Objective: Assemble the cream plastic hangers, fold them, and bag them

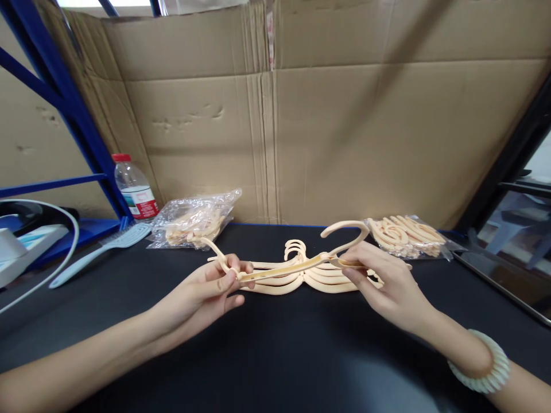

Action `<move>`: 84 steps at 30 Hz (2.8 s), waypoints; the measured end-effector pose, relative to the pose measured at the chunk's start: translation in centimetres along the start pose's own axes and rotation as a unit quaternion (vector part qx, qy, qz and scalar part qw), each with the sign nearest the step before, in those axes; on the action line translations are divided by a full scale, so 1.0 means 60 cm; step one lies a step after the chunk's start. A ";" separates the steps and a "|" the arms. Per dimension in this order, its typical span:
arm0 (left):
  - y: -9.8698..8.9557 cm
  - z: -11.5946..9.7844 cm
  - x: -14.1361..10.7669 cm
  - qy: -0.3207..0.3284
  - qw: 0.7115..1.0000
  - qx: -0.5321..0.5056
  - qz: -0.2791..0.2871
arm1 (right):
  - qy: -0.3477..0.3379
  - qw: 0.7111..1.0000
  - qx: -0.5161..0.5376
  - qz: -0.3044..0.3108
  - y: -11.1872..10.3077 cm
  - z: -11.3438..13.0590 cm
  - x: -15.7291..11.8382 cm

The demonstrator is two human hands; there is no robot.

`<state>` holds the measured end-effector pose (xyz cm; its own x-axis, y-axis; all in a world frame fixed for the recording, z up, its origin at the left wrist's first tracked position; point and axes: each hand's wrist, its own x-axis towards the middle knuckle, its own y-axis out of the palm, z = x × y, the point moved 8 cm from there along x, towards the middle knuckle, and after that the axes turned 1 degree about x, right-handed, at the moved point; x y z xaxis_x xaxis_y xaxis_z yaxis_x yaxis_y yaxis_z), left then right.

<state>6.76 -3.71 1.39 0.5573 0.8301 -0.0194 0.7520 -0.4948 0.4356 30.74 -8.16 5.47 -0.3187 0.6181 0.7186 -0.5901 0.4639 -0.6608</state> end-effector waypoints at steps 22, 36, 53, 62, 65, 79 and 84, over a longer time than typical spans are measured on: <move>-0.011 0.015 0.004 -0.002 1.000 -0.011 -0.007 | -0.049 0.997 -0.018 -0.056 -0.007 0.036 0.000; -0.017 0.015 0.004 -0.001 1.000 -0.011 -0.025 | -0.048 0.996 -0.035 -0.070 -0.009 0.042 0.000; -0.027 0.006 0.002 0.054 0.994 0.061 -0.072 | -0.071 0.993 -0.037 -0.092 -0.007 0.060 -0.014; -0.027 -0.015 -0.007 0.088 0.986 0.088 -0.109 | -0.056 0.990 -0.078 -0.103 -0.011 0.075 -0.015; -0.030 -0.017 -0.006 0.097 0.987 0.063 -0.111 | -0.028 0.991 -0.078 -0.102 -0.012 0.074 -0.014; -0.029 -0.005 -0.006 0.057 0.990 -0.009 -0.131 | 0.136 0.984 -0.034 -0.111 -0.010 0.014 -0.016; 0.000 0.027 -0.007 -0.029 0.987 0.146 -0.053 | 0.118 0.985 -0.045 -0.118 -0.023 0.002 -0.009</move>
<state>7.09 -4.48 -0.03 0.4821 0.8696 -0.1065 0.8723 -0.4652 0.1503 31.63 -9.20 6.01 0.0076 0.6122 0.7907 -0.5560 0.6598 -0.5055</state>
